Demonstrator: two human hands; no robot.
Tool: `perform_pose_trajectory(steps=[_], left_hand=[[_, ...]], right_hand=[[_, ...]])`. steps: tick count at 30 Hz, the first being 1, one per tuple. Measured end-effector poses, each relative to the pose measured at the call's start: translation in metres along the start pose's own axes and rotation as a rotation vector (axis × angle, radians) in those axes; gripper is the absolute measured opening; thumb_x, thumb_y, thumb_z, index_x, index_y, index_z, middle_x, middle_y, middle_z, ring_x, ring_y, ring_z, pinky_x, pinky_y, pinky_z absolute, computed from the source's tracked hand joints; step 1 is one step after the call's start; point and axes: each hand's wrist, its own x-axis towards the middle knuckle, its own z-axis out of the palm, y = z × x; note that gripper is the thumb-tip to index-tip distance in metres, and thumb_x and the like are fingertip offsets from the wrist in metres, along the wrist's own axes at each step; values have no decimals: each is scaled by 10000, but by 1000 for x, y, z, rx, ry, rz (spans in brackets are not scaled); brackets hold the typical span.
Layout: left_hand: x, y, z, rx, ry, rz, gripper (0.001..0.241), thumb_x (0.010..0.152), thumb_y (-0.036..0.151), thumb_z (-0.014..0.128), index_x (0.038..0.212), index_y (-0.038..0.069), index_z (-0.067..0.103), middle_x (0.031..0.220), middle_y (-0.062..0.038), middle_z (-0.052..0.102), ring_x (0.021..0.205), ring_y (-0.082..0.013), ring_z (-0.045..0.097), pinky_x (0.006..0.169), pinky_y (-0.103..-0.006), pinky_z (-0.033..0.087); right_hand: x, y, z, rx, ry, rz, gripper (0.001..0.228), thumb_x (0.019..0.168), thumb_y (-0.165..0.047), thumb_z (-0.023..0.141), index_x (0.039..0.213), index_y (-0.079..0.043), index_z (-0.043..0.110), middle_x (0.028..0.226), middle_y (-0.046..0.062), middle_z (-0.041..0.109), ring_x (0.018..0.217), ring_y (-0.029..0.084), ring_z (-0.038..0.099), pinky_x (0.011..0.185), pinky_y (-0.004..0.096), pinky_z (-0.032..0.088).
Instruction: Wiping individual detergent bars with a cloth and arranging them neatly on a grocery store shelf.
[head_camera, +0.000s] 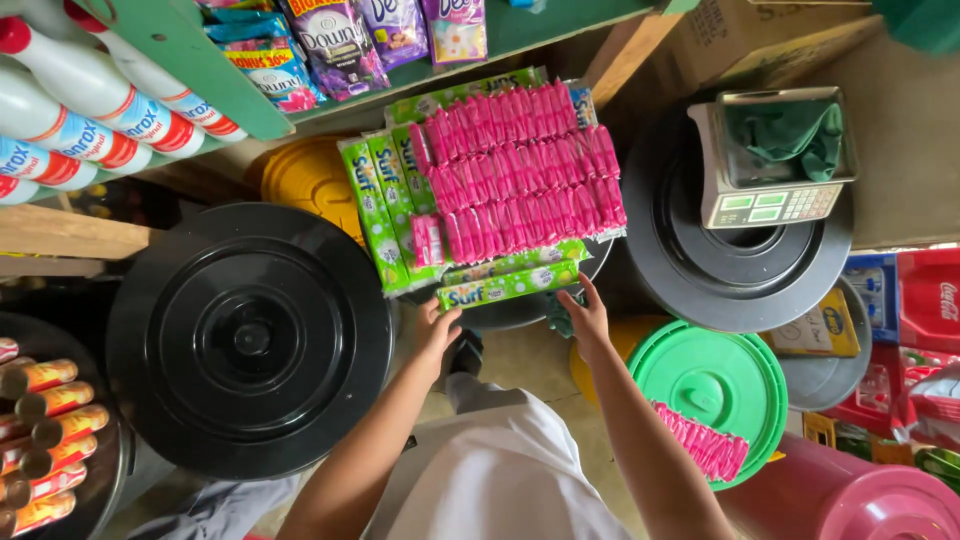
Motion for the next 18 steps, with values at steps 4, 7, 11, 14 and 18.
perform_pose_trajectory(steps=[4,7,11,14,18], left_hand=[[-2,-5,-18,-164,11,35,574,917,206,751,1377,44,449,1348,-117,582,1216,-240,607,983,-393,581],[-32,20,-28,-345,-211,59,488,973,210,753,1290,-24,465,1312,-168,589,1211,-288,620,1037,-434,591],[-132,122,-3,-480,-654,-11,570,907,358,710,1324,16,524,1344,-145,620,1242,-257,622,1063,-439,546],[-127,114,-4,-715,-794,-133,683,919,482,662,1371,-13,532,1358,-192,628,1255,-315,602,1070,-484,501],[-109,102,-6,-979,-902,-36,571,1132,369,596,1500,-54,485,1457,-260,578,1356,-388,511,1155,-534,409]], right_hand=[[-25,-6,4,192,1,0,633,910,-111,758,1503,-125,539,1171,62,718,944,145,724,733,299,602],[-46,-19,11,307,3,90,623,904,-94,711,1494,-160,523,1115,84,719,887,197,734,660,343,596],[-67,-56,38,411,-85,138,568,943,-136,689,1491,-162,540,1127,64,719,926,180,723,695,329,588],[-89,-81,65,459,-182,145,563,959,-171,673,1503,-169,526,1172,63,715,985,171,718,756,319,585],[-101,-96,115,472,-370,27,610,945,-131,683,1520,-171,483,1240,77,688,1080,181,694,871,335,578]])
